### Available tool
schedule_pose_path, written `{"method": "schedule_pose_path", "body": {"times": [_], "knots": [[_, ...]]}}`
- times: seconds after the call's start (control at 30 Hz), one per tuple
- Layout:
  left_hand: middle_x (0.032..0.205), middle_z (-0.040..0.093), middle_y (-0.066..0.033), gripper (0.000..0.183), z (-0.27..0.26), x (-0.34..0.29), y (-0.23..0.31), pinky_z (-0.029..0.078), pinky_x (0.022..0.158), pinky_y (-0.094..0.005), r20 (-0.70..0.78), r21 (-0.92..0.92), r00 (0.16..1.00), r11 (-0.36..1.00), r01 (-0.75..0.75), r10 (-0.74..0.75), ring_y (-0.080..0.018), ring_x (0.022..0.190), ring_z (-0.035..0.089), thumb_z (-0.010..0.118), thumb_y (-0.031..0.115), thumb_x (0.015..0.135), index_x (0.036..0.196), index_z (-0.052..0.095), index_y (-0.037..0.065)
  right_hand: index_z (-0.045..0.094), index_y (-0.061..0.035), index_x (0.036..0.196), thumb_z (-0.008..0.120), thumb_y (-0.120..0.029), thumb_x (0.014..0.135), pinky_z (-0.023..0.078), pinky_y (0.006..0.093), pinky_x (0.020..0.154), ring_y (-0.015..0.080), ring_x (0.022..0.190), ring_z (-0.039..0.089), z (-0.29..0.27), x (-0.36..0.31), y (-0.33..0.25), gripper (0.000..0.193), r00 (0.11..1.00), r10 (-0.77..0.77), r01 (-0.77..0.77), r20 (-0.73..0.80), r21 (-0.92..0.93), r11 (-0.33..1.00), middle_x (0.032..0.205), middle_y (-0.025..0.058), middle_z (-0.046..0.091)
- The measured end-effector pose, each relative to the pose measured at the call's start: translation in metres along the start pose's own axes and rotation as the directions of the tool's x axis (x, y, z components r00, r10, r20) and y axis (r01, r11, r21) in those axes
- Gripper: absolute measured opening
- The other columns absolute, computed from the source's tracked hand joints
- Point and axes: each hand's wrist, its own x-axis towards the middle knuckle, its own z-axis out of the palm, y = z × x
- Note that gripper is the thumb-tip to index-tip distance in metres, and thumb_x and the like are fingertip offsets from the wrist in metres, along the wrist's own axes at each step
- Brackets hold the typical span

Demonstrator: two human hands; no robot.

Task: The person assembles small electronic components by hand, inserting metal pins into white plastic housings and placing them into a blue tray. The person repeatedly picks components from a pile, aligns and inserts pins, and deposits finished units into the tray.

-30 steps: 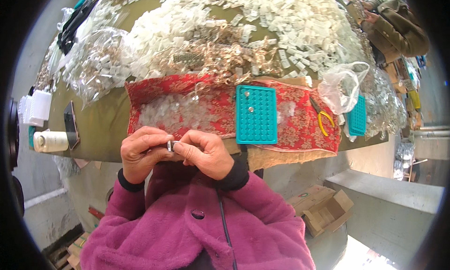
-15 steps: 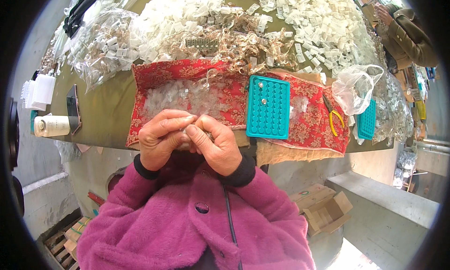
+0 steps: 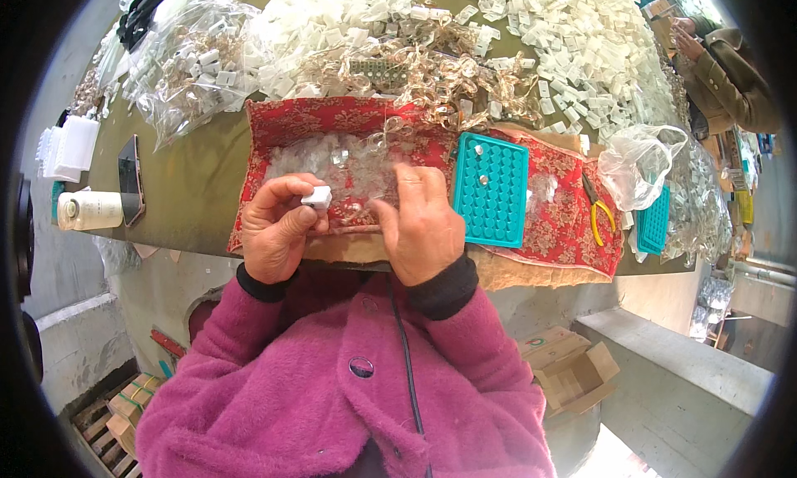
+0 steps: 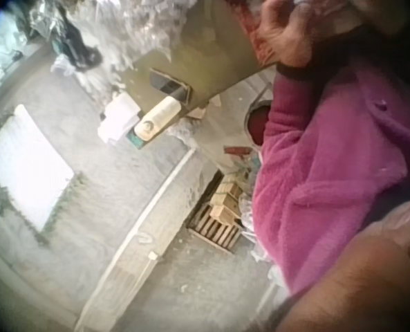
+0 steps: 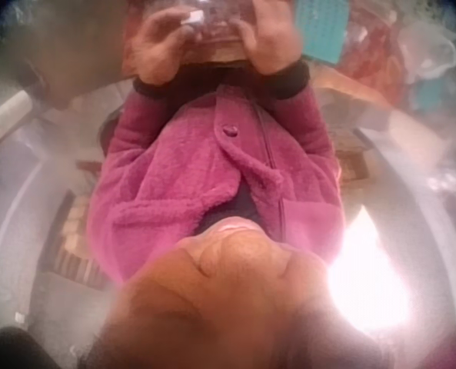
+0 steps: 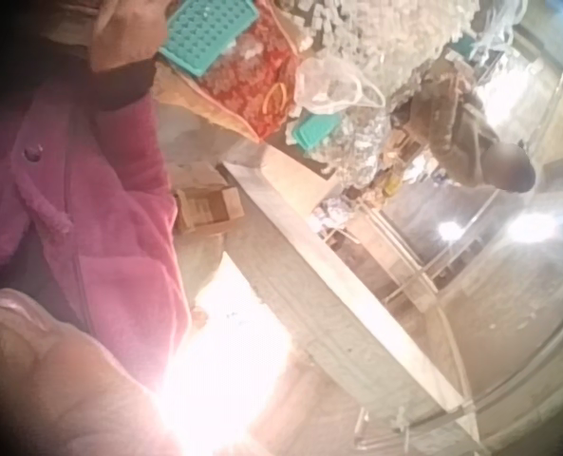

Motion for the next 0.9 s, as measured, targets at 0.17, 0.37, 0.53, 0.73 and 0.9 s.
{"method": "schedule_pose_path", "body": {"times": [0.17, 0.37, 0.53, 0.73, 0.9], "knots": [[0.122, 0.067, -0.0137, 0.026, -0.001, 0.001, 0.0, 0.063, 0.08, -0.0302, 0.032, -0.019, 0.999, 1.0, -0.002, 0.003, -0.017, 0.089, 0.071, 0.071, -0.009, 0.094, 0.118, 0.066, -0.001, 0.073, -0.0078, 0.111, 0.081, -0.012, 0.086, 0.056, 0.0401, 0.072, 0.0314, 0.088, 0.069, 0.003, -0.001, -0.003, 0.026, 0.997, 0.001, 0.001, 0.079, -0.028, 1.0, 0.101, 0.0116, 0.065], [0.12, 0.069, -0.0106, 0.028, 0.003, 0.0, 0.002, 0.062, 0.086, -0.0317, 0.013, 0.03, 0.999, 0.999, 0.045, -0.046, -0.0165, 0.1, 0.071, 0.073, -0.006, 0.095, 0.12, 0.062, -0.001, 0.07, -0.0051, 0.105, 0.077, -0.006, 0.088, 0.054, 0.0424, 0.071, 0.0328, 0.088, 0.068, 0.008, 0.0, 0.001, 0.019, 0.999, -0.019, 0.018, 0.045, 0.013, 1.0, 0.094, 0.013, 0.064], [0.117, 0.069, -0.0101, 0.031, 0.007, 0.001, 0.002, 0.061, 0.092, -0.0345, -0.011, 0.043, 1.0, 0.999, 0.02, -0.02, -0.0176, 0.103, 0.07, 0.072, -0.005, 0.096, 0.123, 0.059, 0.0, 0.068, -0.0034, 0.106, 0.077, -0.007, 0.089, 0.055, 0.0429, 0.074, 0.0352, 0.089, 0.067, 0.008, 0.001, 0.001, 0.019, 0.999, -0.039, 0.039, -0.008, 0.037, 0.999, 0.095, 0.0139, 0.065], [0.116, 0.068, -0.011, 0.035, 0.016, 0.005, -0.002, 0.061, 0.098, -0.0435, -0.004, 0.0, 0.999, 0.999, 0.05, -0.05, -0.0247, 0.107, 0.071, 0.072, -0.004, 0.094, 0.125, 0.057, 0.001, 0.068, -0.0049, 0.101, 0.077, -0.007, 0.088, 0.055, 0.0424, 0.073, 0.0344, 0.088, 0.067, 0.01, 0.0, -0.001, 0.016, 0.998, -0.044, 0.043, 0.044, 0.015, 0.999, 0.098, 0.0128, 0.064], [0.115, 0.067, -0.0113, 0.037, 0.016, 0.009, -0.004, 0.059, 0.1, -0.0527, -0.036, 0.011, 0.993, 0.993, 0.113, -0.113, -0.031, 0.114, 0.071, 0.074, -0.006, 0.09, 0.122, 0.056, 0.001, 0.066, -0.0046, 0.101, 0.075, -0.002, 0.09, 0.055, 0.0411, 0.072, 0.0344, 0.085, 0.066, 0.013, 0.005, 0.001, 0.014, 0.987, -0.051, 0.071, -0.156, 0.123, 0.99, 0.096, 0.0128, 0.064]]}}
